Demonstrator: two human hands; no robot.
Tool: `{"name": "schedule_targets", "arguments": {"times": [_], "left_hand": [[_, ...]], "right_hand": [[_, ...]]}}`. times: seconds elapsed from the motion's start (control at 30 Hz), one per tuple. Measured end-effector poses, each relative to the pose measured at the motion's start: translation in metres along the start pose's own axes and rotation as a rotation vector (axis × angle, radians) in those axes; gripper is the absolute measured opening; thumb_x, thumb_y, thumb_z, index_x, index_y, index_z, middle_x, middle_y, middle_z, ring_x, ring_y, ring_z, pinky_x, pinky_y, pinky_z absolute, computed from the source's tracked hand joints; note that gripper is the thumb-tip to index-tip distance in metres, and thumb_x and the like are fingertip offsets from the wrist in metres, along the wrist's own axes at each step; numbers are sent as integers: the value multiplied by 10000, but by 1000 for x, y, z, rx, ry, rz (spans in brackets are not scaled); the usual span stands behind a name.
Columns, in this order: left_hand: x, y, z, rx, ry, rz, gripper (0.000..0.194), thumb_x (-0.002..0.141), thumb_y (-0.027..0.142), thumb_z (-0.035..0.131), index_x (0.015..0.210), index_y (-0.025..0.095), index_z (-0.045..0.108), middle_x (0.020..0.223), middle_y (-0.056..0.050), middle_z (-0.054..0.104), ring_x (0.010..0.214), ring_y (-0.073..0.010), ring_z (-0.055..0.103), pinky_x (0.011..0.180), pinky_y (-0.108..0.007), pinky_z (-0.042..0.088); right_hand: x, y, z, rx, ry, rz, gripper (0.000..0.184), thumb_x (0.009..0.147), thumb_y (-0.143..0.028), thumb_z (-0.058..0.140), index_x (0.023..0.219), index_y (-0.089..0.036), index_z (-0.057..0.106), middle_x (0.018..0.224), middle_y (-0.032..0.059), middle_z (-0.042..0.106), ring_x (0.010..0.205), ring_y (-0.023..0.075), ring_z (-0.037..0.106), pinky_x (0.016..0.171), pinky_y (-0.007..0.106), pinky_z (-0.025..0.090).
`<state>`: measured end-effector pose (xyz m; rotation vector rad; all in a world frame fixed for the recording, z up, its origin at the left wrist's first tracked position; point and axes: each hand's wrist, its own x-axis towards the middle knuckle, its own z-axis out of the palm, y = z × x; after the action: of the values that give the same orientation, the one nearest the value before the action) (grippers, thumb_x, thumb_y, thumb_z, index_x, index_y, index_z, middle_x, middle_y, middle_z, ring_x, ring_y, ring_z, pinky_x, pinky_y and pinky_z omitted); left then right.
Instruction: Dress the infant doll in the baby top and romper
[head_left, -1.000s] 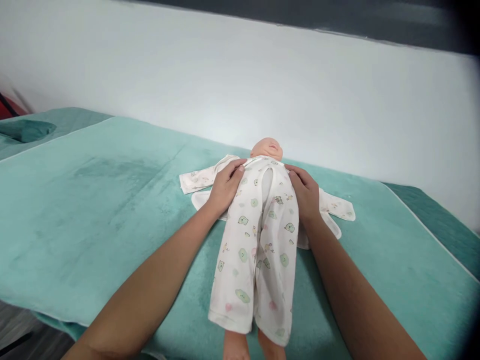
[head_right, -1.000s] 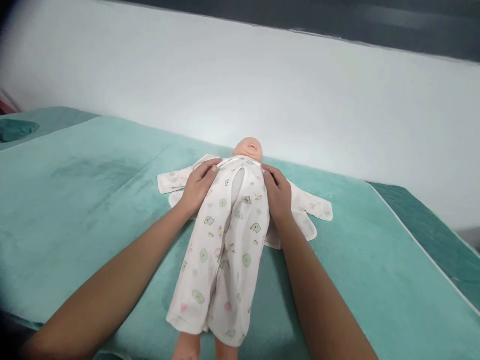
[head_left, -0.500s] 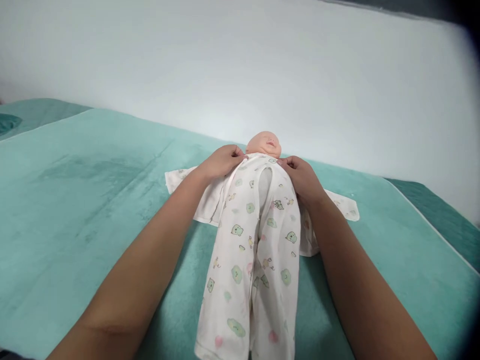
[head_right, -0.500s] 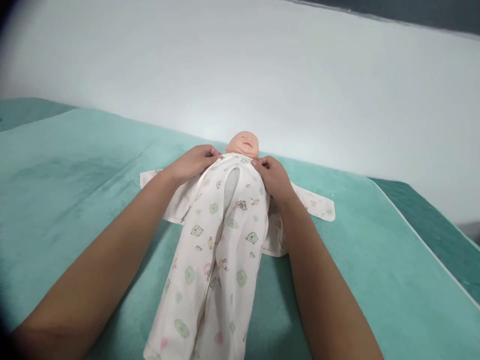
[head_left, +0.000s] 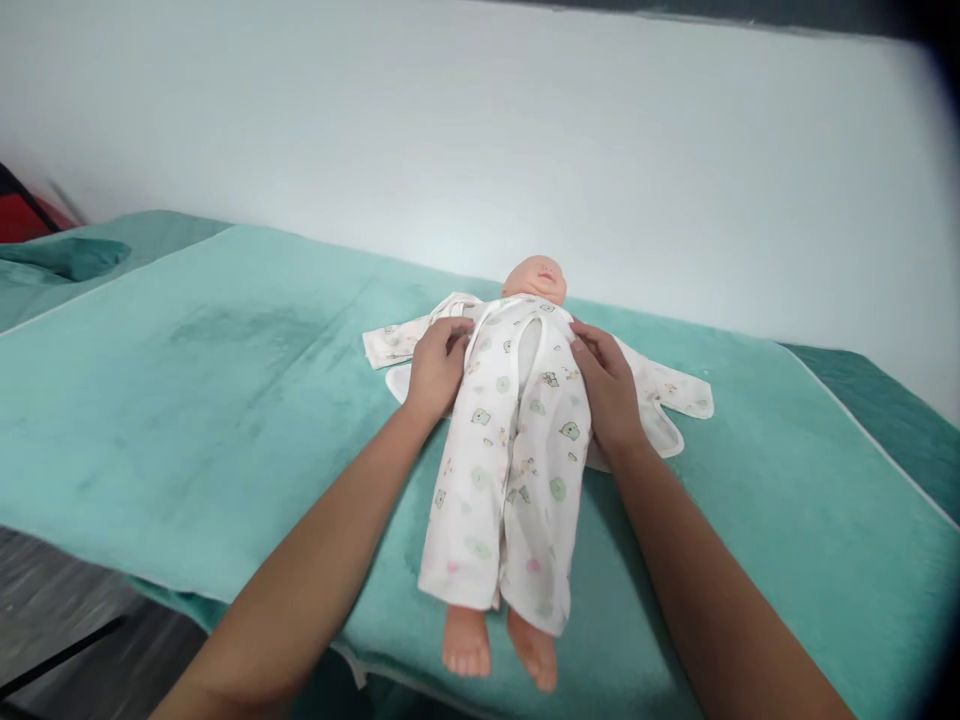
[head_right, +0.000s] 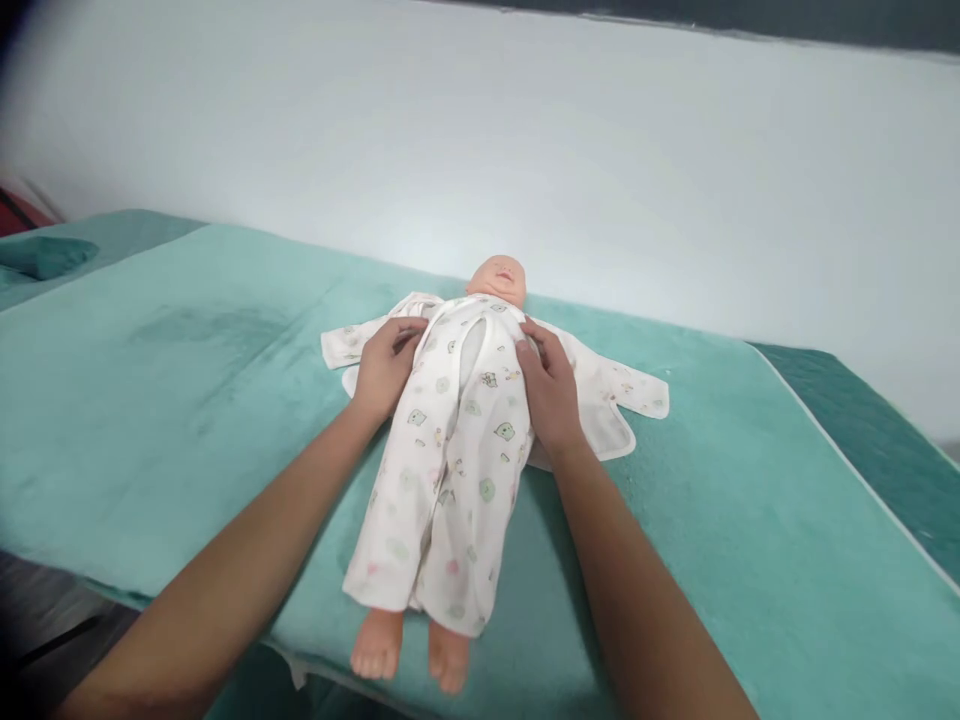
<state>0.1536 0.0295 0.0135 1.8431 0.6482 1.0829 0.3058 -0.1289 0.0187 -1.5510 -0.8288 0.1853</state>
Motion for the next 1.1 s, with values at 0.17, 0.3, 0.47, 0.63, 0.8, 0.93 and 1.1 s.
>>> {"name": "schedule_targets", "arguments": {"times": [0.17,0.3,0.47,0.63,0.8,0.93,1.1], "left_hand": [[-108,29,-40,-20,-8,-143,177,895,248,534,995,233,680,1039,-38,694,993,-186,624,930,-317,468],[-189,47,-65,-49,-148,-167,239,879,174,533,1061,273,652,1143,-41,641,1068,-198,601,914,-328,472],[-232,56,-73,6,-211,-119,378,829,130,585,1169,294,597,1238,-51,578,1185,-214,552,1015,-364,441],[-234,58,-65,76,-142,-87,141,904,183,512,992,257,593,1019,-37,625,1002,-201,597,913,-352,469],[-238,63,-67,2,-51,-99,89,896,179,514,886,239,579,942,-22,607,917,-187,591,853,-320,466],[-249,61,-74,-87,9,-121,79,865,158,536,866,230,567,929,-16,572,911,-182,568,840,-302,456],[-257,57,-78,-100,-4,-96,105,890,133,512,927,221,558,982,-22,550,953,-171,555,876,-305,445]], "right_hand": [[-97,-19,-14,-53,-116,-44,512,930,-402,577,1431,-371,475,1615,-17,309,1504,226,242,1228,502,207],[-179,-28,-24,-87,-161,-123,464,926,-304,568,1384,-350,511,1592,34,348,1487,281,282,1192,599,258],[-242,-45,-11,-268,-189,-345,442,863,-176,602,1274,-325,543,1393,88,539,1396,320,404,1103,631,371],[-244,-61,15,-556,-106,-392,343,854,-147,586,1165,-293,576,1268,87,609,1299,342,472,1099,672,320],[-229,-72,23,-622,-79,-413,209,867,-124,564,999,-278,616,1184,83,621,1234,326,499,1061,627,378],[-235,-78,18,-482,-117,-464,204,872,-95,543,948,-280,584,1138,71,604,1202,287,524,1056,583,410],[-258,-68,-2,-412,-183,-451,231,903,-97,555,1062,-257,598,1235,93,553,1254,270,492,1045,512,436]]}}
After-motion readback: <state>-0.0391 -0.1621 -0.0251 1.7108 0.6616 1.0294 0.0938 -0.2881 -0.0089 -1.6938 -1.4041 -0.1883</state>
